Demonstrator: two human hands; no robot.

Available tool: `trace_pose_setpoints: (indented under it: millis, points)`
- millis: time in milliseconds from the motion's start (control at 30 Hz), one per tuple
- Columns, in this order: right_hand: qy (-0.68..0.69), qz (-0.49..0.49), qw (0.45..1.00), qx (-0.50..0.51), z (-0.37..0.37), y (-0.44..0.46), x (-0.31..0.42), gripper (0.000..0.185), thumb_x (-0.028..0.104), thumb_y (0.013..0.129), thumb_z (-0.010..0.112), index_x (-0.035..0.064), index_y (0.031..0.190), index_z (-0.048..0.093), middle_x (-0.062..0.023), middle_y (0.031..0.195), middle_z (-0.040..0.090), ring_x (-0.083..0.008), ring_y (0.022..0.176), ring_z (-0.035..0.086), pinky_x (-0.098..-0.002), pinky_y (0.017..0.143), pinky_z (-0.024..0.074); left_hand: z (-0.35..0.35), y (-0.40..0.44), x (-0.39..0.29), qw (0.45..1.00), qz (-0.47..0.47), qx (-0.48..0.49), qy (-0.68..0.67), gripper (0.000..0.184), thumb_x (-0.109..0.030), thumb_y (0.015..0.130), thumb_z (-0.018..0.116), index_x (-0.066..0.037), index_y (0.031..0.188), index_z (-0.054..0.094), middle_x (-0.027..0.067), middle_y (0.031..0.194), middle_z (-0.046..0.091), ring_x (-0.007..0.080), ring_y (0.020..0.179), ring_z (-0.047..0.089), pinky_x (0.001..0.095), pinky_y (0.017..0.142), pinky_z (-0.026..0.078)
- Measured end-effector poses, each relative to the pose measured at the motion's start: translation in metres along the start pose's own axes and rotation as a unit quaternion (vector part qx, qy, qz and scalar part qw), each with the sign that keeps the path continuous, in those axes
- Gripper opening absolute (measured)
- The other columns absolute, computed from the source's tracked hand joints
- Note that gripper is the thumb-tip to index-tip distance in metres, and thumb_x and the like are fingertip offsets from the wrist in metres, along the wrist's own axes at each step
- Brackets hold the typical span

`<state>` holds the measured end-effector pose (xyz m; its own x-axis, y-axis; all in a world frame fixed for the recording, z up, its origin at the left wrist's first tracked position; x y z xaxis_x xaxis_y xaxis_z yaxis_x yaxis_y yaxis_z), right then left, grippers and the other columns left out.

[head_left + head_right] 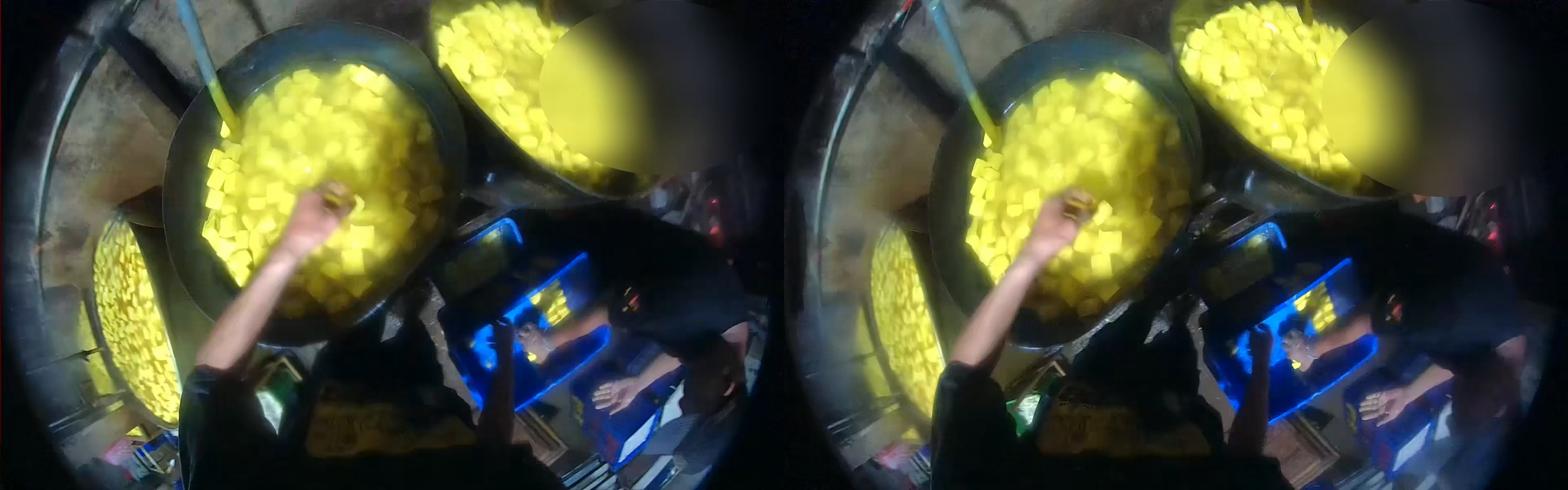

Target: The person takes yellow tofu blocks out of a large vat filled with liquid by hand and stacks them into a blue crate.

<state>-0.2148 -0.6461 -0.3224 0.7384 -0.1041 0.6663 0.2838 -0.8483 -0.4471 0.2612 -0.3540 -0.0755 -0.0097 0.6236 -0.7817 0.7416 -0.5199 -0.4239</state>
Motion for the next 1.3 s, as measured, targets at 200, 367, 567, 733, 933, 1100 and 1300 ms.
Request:
trace_pose_setpoints:
  millis: [200, 367, 567, 733, 933, 1100, 1300]
  points:
    - [0.008, -0.381, 0.924, 0.021, -0.008, -0.150, 0.453, 0.018, 0.003, 0.080, 0.062, 0.0032, 0.098, 0.061, -0.0129, 0.089, 0.066, -0.0235, 0.081, 0.064, -0.0314, 0.074, 0.0498, 0.057, 0.021, 0.055, 0.912, 0.242, -0.105, 0.313, 0.059, -0.018, 0.080, 0.057, 0.002, 0.132, 0.039, 0.0273, 0.133, 0.039, 0.0415, 0.126, 0.036, 0.0499, 0.104, 0.031]
    - [-0.310, -0.649, 0.666, 0.197, 0.199, -0.165, 0.529, 0.026, 0.006, 0.076, 0.065, 0.0050, 0.101, 0.065, -0.0163, 0.105, 0.064, -0.0333, 0.098, 0.062, -0.0402, 0.083, 0.0507, 0.041, 0.024, 0.067, 0.895, 0.309, -0.152, 0.283, 0.061, -0.011, 0.078, 0.055, 0.002, 0.134, 0.034, 0.0278, 0.130, 0.043, 0.0412, 0.124, 0.039, 0.0502, 0.104, 0.030]
    - [-0.591, -0.503, 0.550, 0.309, 0.310, -0.080, 0.469, 0.022, 0.009, 0.076, 0.059, 0.0061, 0.097, 0.067, -0.0176, 0.100, 0.064, -0.0342, 0.098, 0.060, -0.0428, 0.083, 0.0478, -0.018, 0.031, 0.070, 0.951, 0.245, -0.063, 0.181, 0.055, -0.013, 0.078, 0.060, 0.004, 0.127, 0.042, 0.0232, 0.119, 0.048, 0.0369, 0.112, 0.047, 0.0452, 0.100, 0.036]
    - [-0.413, -0.413, 0.658, 0.476, 0.311, -0.070, 0.523, 0.024, 0.004, 0.070, 0.068, 0.0082, 0.093, 0.068, -0.0107, 0.098, 0.066, -0.0243, 0.094, 0.062, -0.0357, 0.087, 0.0487, -0.074, 0.058, 0.058, 0.939, 0.166, -0.008, 0.300, 0.031, -0.015, 0.076, 0.064, 0.003, 0.100, 0.060, 0.0214, 0.119, 0.048, 0.0320, 0.106, 0.050, 0.0485, 0.095, 0.039]
    - [-0.367, -0.397, 0.743, 0.395, 0.387, -0.057, 0.639, 0.031, 0.039, 0.076, 0.069, 0.0098, 0.087, 0.069, -0.0108, 0.091, 0.068, -0.0215, 0.083, 0.062, -0.0349, 0.078, 0.0489, -0.048, 0.124, 0.094, 0.874, 0.202, -0.044, 0.441, 0.023, -0.016, 0.073, 0.063, 0.003, 0.086, 0.064, 0.0184, 0.111, 0.056, 0.0312, 0.098, 0.055, 0.0491, 0.088, 0.044]
    - [-0.377, -0.505, 0.744, 0.222, 0.457, -0.047, 0.637, 0.057, 0.045, 0.074, 0.068, 0.0023, 0.111, 0.062, -0.0202, 0.103, 0.064, -0.0320, 0.097, 0.060, -0.0365, 0.089, 0.0462, -0.061, 0.136, 0.109, 0.925, 0.200, 0.074, 0.314, 0.030, -0.016, 0.071, 0.066, 0.003, 0.093, 0.061, 0.0150, 0.096, 0.062, 0.0308, 0.091, 0.060, 0.0456, 0.082, 0.048]
    - [-0.082, -0.332, 0.816, 0.466, 0.437, -0.029, 0.590, 0.053, 0.019, 0.080, 0.067, -0.0068, 0.123, 0.051, -0.0162, 0.109, 0.062, -0.0237, 0.101, 0.060, -0.0299, 0.089, 0.0466, -0.099, 0.128, 0.131, 0.772, 0.007, 0.017, -0.635, 0.037, -0.009, 0.080, 0.060, -0.003, 0.115, 0.051, 0.0113, 0.108, 0.058, 0.0243, 0.095, 0.059, 0.0354, 0.086, 0.050]
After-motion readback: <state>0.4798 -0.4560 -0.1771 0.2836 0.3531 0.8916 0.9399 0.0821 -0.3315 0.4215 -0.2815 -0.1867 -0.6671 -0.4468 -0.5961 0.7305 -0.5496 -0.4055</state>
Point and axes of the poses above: each hand's wrist, its own y-axis towards the middle knuckle, its own z-axis out of the palm, x = y × z, the point moved 9 cm from there along y, towards the middle knuckle
